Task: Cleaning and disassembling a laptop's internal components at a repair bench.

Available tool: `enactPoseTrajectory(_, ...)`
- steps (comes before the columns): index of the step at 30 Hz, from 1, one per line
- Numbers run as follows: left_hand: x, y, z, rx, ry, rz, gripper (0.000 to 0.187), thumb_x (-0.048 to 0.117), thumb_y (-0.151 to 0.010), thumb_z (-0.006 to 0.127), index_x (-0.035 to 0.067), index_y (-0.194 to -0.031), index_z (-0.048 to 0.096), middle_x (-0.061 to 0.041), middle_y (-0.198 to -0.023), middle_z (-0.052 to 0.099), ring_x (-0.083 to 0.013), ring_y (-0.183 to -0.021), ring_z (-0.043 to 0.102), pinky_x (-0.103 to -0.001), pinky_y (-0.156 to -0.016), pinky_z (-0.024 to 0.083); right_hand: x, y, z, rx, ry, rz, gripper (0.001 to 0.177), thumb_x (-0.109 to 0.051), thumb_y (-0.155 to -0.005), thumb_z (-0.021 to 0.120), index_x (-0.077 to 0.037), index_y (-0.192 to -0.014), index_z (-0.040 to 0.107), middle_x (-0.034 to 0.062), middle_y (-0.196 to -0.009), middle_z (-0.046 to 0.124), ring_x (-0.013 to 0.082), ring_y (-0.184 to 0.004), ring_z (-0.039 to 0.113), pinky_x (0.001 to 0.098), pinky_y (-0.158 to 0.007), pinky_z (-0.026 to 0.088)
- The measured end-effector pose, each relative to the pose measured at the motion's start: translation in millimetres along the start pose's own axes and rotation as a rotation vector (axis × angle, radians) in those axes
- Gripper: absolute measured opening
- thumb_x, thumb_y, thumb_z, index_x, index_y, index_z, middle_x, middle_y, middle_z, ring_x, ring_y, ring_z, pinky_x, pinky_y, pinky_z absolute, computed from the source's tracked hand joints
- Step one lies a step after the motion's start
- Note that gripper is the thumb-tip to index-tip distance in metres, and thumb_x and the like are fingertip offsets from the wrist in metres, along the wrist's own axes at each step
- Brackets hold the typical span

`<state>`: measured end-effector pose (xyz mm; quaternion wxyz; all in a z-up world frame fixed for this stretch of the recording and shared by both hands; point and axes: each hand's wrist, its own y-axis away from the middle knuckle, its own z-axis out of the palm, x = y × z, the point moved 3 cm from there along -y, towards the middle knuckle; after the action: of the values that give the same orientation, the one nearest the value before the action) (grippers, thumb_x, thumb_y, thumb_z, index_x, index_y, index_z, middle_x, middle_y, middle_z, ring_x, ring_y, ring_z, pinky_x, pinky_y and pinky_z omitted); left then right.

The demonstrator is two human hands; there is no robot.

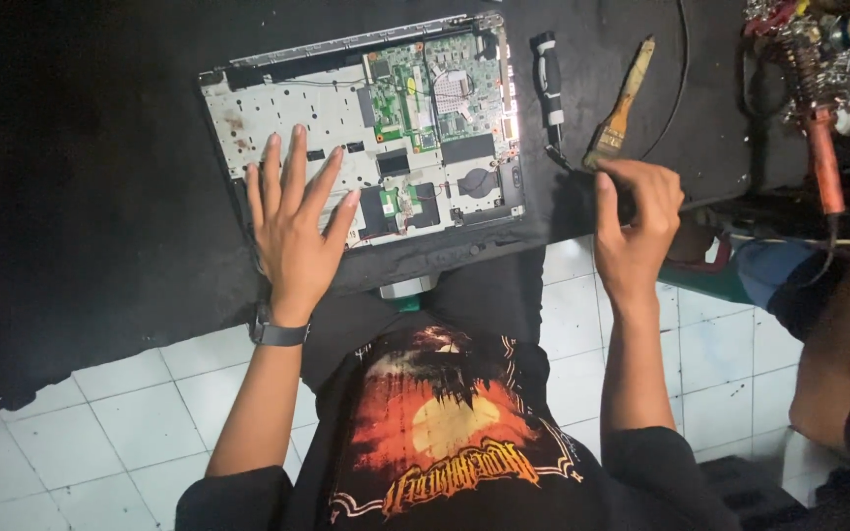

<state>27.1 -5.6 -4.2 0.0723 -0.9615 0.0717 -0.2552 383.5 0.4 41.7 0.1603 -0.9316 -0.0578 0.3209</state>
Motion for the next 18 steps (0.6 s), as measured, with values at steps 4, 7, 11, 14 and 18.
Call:
enactPoseTrajectory(4, -1, 1, 1, 0.019, -0.003, 0.006, 0.043, 0.037, -0.108, 0.065, 0.018, -0.146, 0.065, -0.013, -0.167, 0.033, -0.0356, -0.155, 0.02, -0.06, -0.123, 0.007, -9, -3, 3, -0.018, -0.012, 0.03, 0.011, -0.007, -0.109, 0.068, -0.009, -0.118, 0.074, 0.006, -0.108, 0.071, 0.027, -0.107, 0.061, 0.0423, -0.096, 0.04)
enactPoseTrajectory(7, -1, 2, 2, 0.033, -0.001, 0.004, 0.043, 0.037, -0.108, 0.066, 0.018, -0.146, 0.065, -0.013, -0.166, 0.035, -0.0354, -0.155, 0.021, -0.059, -0.123, 0.008, -14, -5, 8, -0.048, -0.028, 0.04, 0.012, -0.004, -0.108, 0.068, -0.009, -0.118, 0.073, 0.0062, -0.106, 0.071, 0.0292, -0.106, 0.062, 0.0444, -0.094, 0.041)
enactPoseTrajectory(11, 0, 2, 2, 0.031, 0.002, -0.007, 0.042, 0.038, -0.108, 0.065, 0.019, -0.145, 0.065, -0.012, -0.166, 0.036, -0.0352, -0.155, 0.022, -0.059, -0.124, 0.008, -23, -12, 12, -0.063, -0.061, 0.03, 0.012, -0.004, -0.107, 0.07, -0.009, -0.116, 0.074, 0.0076, -0.105, 0.072, 0.0297, -0.105, 0.064, 0.045, -0.095, 0.042)
enactPoseTrajectory(14, 1, 2, 0, 0.035, 0.016, -0.022, 0.041, 0.038, -0.107, 0.065, 0.019, -0.143, 0.067, -0.012, -0.165, 0.038, -0.0348, -0.155, 0.023, -0.058, -0.124, 0.008, -25, -15, 15, -0.075, -0.071, 0.016, 0.011, -0.003, -0.107, 0.07, -0.009, -0.115, 0.074, 0.0076, -0.105, 0.072, 0.0298, -0.103, 0.064, 0.0455, -0.095, 0.042)
enactPoseTrajectory(18, 2, 3, 0, 0.048, 0.017, -0.025, 0.04, 0.038, -0.106, 0.067, 0.019, -0.141, 0.068, -0.012, -0.164, 0.04, -0.0349, -0.154, 0.025, -0.058, -0.124, 0.009, -28, -22, 17, -0.101, -0.099, 0.03, 0.01, -0.005, -0.107, 0.068, -0.009, -0.115, 0.074, 0.0069, -0.105, 0.073, 0.0291, -0.102, 0.066, 0.0457, -0.095, 0.043)
